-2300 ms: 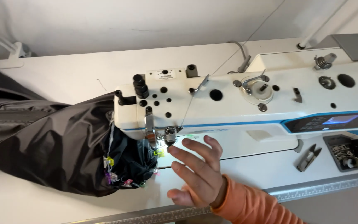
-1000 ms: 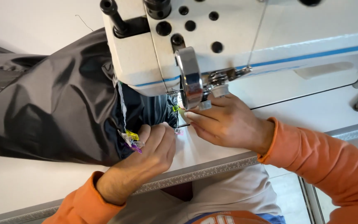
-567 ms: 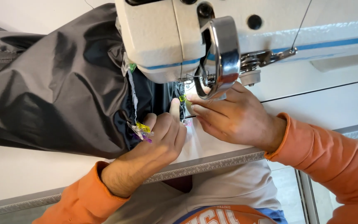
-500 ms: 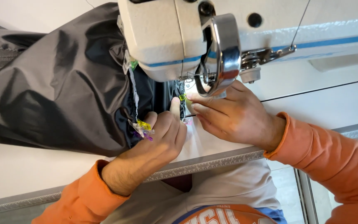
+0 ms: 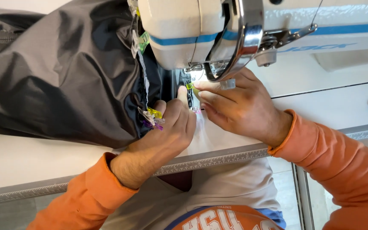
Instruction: The person is sewing a black fabric bag using an industrial sewing machine, carefully guiding the fabric and removing plastic clips along the seam.
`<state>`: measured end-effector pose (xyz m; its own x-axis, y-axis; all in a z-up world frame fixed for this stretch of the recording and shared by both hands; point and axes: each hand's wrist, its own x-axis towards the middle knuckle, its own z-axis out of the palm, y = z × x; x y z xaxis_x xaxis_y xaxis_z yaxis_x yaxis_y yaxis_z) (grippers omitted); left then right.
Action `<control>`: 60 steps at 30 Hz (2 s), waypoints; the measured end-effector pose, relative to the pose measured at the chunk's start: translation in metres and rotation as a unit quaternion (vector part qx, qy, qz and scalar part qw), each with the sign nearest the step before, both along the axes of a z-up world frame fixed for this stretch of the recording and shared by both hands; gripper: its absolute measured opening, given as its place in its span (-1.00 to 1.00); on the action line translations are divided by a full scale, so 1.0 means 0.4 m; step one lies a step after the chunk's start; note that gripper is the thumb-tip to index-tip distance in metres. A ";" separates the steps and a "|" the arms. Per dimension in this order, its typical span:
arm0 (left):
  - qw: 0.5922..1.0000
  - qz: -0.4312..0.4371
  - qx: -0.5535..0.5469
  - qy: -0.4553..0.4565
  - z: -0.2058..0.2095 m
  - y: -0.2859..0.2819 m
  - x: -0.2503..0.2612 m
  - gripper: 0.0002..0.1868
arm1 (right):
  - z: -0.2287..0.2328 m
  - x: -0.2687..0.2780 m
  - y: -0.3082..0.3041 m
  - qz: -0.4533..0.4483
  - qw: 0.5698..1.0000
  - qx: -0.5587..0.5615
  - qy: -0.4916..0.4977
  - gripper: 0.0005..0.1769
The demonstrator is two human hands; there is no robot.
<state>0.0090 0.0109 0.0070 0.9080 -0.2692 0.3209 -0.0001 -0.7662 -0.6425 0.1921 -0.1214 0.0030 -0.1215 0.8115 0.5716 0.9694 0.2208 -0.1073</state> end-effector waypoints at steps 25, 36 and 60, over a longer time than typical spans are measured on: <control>0.998 -0.045 -0.039 -0.005 0.002 0.008 -0.003 -0.74 | -0.034 -0.008 -0.016 0.030 0.997 -0.071 0.008 -0.75; 0.997 -0.065 -0.044 -0.009 -0.004 0.013 -0.001 -0.69 | -0.032 -0.011 -0.017 0.035 0.996 -0.070 0.032 -0.78; 0.999 0.037 -0.030 0.019 -0.005 -0.002 -0.012 -0.84 | -0.032 -0.033 -0.025 -0.020 0.995 -0.054 -0.079 -0.77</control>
